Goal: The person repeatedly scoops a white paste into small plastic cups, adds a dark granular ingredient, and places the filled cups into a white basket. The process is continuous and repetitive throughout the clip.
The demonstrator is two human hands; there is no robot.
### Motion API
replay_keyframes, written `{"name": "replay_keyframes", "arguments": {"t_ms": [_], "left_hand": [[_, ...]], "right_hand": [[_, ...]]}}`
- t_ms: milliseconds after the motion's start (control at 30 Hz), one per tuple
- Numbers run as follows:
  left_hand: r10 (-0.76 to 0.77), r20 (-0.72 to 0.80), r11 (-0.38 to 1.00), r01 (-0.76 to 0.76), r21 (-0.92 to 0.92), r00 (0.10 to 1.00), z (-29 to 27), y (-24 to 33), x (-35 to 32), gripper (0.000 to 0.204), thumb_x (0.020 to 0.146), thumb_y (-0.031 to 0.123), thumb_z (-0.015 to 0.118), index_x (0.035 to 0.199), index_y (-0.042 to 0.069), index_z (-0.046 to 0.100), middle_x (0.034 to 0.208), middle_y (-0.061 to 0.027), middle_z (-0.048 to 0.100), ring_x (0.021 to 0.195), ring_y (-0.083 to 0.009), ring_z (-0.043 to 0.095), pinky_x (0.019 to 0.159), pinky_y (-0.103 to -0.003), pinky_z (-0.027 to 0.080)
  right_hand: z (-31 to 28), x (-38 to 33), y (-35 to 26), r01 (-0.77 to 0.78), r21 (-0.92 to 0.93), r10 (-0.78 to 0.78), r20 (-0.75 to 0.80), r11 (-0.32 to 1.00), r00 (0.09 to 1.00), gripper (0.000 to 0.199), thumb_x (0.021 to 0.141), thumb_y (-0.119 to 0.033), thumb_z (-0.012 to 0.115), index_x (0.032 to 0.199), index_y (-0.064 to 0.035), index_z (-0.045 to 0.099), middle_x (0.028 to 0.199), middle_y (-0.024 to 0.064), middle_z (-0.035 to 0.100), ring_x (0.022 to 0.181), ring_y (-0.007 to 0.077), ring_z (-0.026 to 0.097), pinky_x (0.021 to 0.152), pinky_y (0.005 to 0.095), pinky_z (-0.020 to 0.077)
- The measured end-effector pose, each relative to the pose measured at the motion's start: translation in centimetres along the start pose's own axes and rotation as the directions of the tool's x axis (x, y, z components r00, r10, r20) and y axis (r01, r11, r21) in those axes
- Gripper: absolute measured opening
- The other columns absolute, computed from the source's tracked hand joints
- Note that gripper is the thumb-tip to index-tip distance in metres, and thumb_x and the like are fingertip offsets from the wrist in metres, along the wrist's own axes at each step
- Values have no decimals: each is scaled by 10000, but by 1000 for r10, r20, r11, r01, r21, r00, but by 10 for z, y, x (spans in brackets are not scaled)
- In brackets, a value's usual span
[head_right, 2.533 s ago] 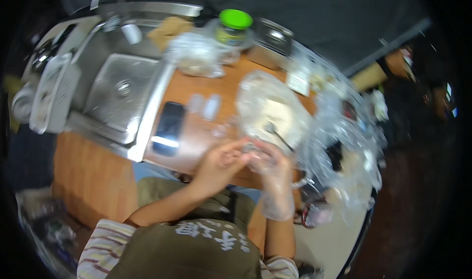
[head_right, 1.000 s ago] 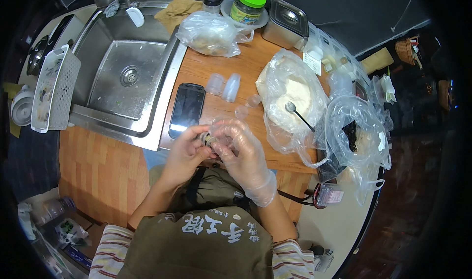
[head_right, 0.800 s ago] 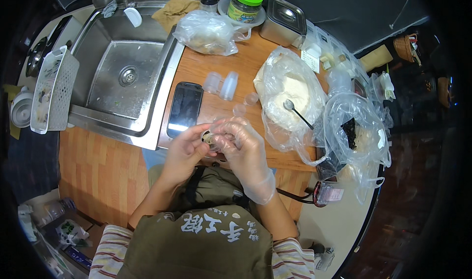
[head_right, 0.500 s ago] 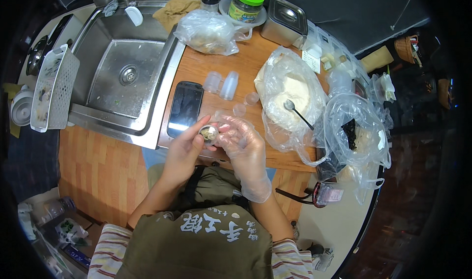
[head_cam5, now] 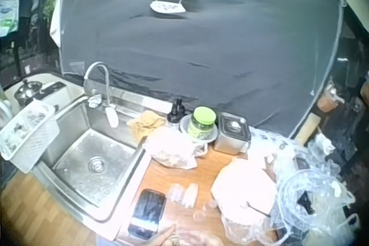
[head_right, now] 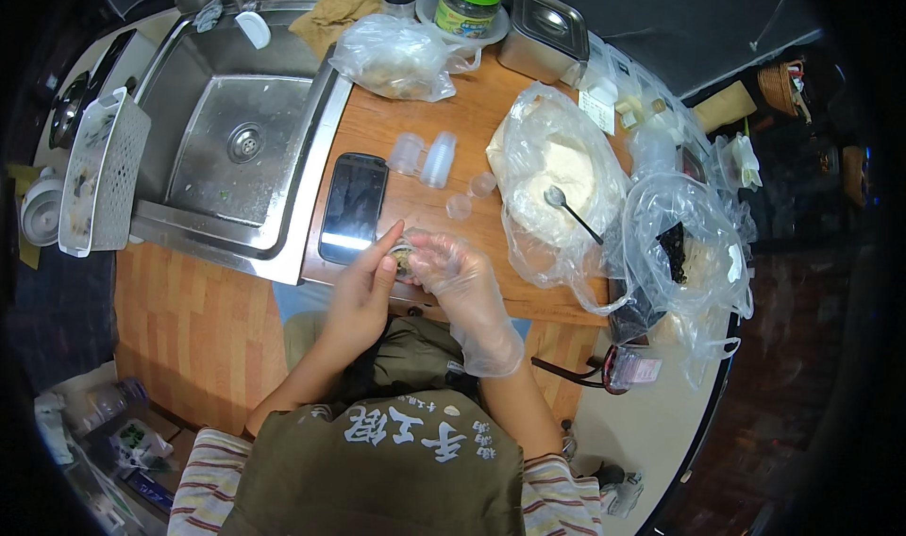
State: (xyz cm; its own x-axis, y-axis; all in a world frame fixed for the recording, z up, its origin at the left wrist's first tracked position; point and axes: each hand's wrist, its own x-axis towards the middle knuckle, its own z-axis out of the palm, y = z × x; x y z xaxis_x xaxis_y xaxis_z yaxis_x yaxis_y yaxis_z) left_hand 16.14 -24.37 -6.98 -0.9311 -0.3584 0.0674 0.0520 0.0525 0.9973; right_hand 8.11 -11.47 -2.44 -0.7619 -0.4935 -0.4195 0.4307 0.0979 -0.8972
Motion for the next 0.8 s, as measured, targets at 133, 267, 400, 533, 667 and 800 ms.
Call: {"name": "replay_keyframes", "arguments": {"t_ms": [133,267,400,533,667,800], "left_hand": [[13,43,998,-16,65,999,9,2,4,400,1059,162,453,1407,-29,497,1244,-221,606,1112,-287,617,956,-336,466],[3,102,998,-9,60,995,21,3,11,396,1058,163,458,1401,-29,504,1238,-211,612,1087,-260,621,938,-327,473],[42,117,997,-49,58,992,41,1,17,392,1055,160,475,1400,-24,512,1231,-183,628,1026,-200,625,914,-295,484],[-221,147,904,259,-339,964,57,5,25,386,1046,134,500,1404,-11,518,1232,-128,642,975,-137,621,912,-271,491],[-191,201,917,247,-313,961,66,17,46,361,1014,47,531,1368,-25,539,1158,-91,651,986,-117,621,925,-250,487],[-140,280,901,240,-361,950,100,35,67,323,957,-45,572,1279,-47,591,1114,-94,653,1001,-112,631,916,-222,492]], "right_hand": [[-4,1,11,72,49,-69,-51,996,996,274,971,-93,653,1208,36,608,1002,62,678,861,100,643,787,257,561],[-15,-1,14,78,62,-72,-98,995,993,271,975,-105,647,1215,17,614,1019,62,683,876,95,634,779,253,546],[-32,-9,10,71,116,-53,-152,991,987,276,979,-132,642,1226,-9,632,1049,49,692,887,92,623,786,242,504],[-65,-24,5,277,101,-225,-356,956,907,297,990,-159,628,1247,-11,626,1068,40,684,921,86,599,791,235,470],[-111,-36,1,387,163,-249,-535,907,807,306,995,-176,617,1223,26,637,1066,68,671,866,102,559,778,247,453],[-146,-47,7,480,361,-240,-541,800,806,339,1004,-181,616,1257,44,603,1066,53,647,912,98,567,787,253,474]]}}
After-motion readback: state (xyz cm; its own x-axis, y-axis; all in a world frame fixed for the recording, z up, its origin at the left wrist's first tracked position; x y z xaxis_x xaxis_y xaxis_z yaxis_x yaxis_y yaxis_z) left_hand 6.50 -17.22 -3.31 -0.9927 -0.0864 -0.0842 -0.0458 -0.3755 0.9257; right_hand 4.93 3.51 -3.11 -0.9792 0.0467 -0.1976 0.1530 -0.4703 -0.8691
